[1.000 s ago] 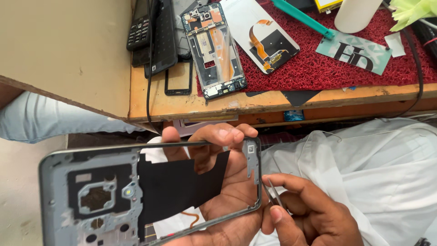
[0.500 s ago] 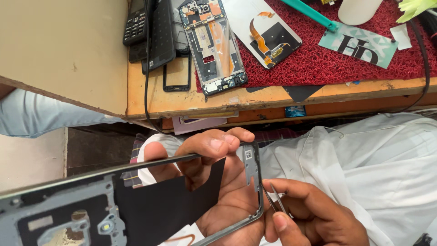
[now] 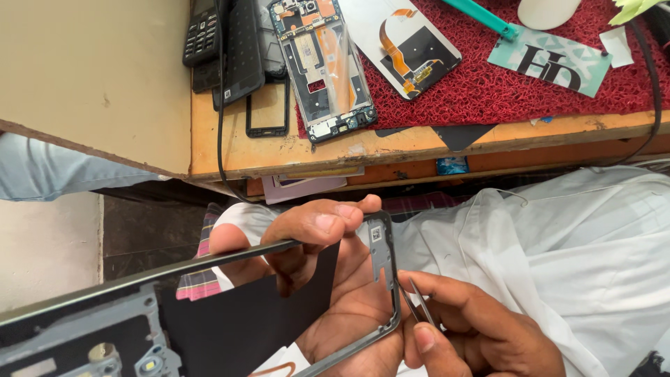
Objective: The person uses a small metal tool to pry and scrape along the edges of a disassembled smartphone frame, removing adhesive or residue. They rotate the frame to access different sides and continue scraping along the perimeter.
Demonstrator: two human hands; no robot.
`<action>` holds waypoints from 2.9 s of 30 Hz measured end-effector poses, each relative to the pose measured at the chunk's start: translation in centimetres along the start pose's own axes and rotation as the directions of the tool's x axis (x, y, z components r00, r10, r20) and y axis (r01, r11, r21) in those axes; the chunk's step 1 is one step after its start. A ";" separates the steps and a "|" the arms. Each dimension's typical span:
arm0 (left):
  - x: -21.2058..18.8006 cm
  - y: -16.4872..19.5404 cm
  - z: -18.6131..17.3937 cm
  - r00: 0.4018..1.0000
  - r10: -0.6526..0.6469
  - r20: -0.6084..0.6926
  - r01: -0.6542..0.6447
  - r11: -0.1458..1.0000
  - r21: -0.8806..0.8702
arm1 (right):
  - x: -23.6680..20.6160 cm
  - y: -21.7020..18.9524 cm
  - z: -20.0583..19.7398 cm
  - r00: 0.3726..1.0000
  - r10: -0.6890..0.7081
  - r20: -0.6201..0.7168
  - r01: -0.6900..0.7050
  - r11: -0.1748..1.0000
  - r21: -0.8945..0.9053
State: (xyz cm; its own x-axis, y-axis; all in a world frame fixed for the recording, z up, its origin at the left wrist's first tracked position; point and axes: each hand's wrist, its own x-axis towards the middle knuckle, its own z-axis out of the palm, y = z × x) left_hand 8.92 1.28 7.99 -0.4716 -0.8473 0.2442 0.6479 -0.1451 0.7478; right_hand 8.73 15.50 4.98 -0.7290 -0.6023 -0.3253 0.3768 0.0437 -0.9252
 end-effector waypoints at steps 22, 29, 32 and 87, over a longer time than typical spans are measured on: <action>-0.2 -0.9 -0.4 0.996 -0.063 0.062 0.070 0.992 -0.105 | 0.3 0.0 1.4 0.977 -0.148 -0.155 0.153 0.988 0.024; 1.5 -0.3 2.2 0.996 -0.018 0.089 0.026 0.995 -0.097 | -0.4 -0.2 0.6 0.993 0.007 -0.117 0.006 0.994 0.107; 1.6 1.4 1.2 0.970 -0.195 0.146 0.209 0.974 -0.089 | -0.4 0.3 0.9 0.988 0.023 -0.154 -0.021 1.000 0.013; 2.3 -1.2 1.8 0.978 -0.171 0.122 0.209 0.840 -0.500 | 0.8 -1.4 0.6 0.909 -0.299 -0.289 0.282 0.954 -0.099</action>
State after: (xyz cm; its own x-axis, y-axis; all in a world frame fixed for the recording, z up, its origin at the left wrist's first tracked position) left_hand 6.04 0.44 8.78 -0.6448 -0.7413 0.1865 0.7449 -0.5545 0.3710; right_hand 7.95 14.53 6.19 -0.9409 -0.3302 -0.0756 0.0972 -0.0495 -0.9940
